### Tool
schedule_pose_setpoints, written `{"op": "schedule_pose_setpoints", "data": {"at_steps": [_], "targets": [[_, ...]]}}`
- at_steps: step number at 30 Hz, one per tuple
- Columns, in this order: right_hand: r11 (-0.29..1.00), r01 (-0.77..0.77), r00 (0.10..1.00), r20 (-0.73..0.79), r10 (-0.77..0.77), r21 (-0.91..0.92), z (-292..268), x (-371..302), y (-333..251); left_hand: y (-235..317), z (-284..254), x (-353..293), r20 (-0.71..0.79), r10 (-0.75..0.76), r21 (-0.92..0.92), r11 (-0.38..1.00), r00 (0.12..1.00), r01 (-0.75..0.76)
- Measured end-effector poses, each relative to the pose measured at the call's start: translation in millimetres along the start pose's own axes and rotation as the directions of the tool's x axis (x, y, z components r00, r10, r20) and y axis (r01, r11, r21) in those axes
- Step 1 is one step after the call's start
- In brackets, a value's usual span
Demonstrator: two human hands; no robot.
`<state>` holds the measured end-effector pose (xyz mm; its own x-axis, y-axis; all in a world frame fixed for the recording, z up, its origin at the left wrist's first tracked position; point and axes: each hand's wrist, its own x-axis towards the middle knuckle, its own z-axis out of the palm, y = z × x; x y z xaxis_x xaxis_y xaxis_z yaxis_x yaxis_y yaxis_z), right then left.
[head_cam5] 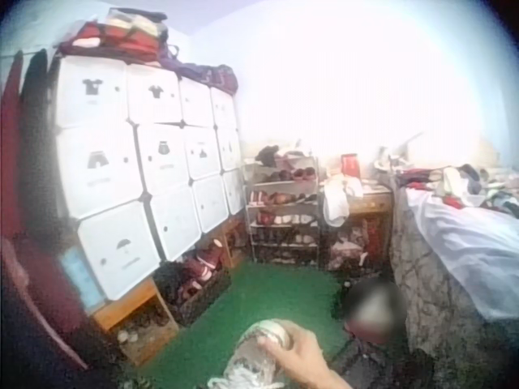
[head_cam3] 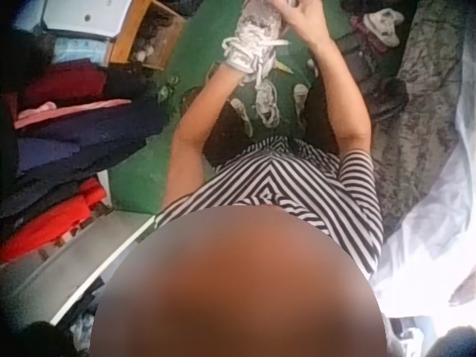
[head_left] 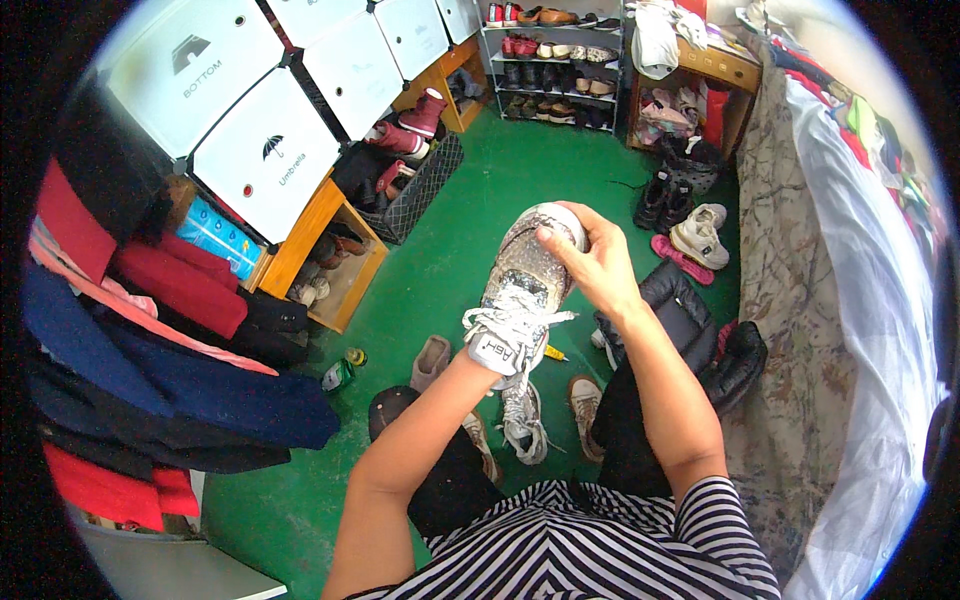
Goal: The person applies glue from a yellow tube to the sole and upper of a white sneaker, then presses the parts together and inspects the shoe. The person repeats the gluing process on different sections of the sole.
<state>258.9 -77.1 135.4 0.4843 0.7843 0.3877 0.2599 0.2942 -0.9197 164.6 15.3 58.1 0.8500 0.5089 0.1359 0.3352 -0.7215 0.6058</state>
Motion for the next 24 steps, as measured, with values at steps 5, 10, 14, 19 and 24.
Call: {"op": "schedule_pose_setpoints", "data": {"at_steps": [5,10,14,19,24], "targets": [[0.998,0.059,0.998,-0.023,-0.059,0.014,11,-2,0,-49,27,7,-0.177,0.110,-0.464,0.867,0.978,-0.182],[0.994,0.034,0.999,0.000,-0.035,0.100,2,-1,5,-1,-4,4,0.014,-0.026,-0.174,0.984,1.000,0.028],[0.953,-0.043,0.992,0.130,0.004,0.298,-6,6,22,3,-20,2,-0.084,0.156,-0.003,0.988,0.984,-0.156],[0.823,-0.241,0.952,0.291,0.097,0.515,-6,8,25,11,-25,0,-0.116,0.273,0.132,0.957,0.955,-0.257],[0.715,-0.334,0.904,0.424,0.059,0.614,-5,9,22,10,-26,-9,-0.125,0.281,0.100,0.958,0.952,-0.270]]}}
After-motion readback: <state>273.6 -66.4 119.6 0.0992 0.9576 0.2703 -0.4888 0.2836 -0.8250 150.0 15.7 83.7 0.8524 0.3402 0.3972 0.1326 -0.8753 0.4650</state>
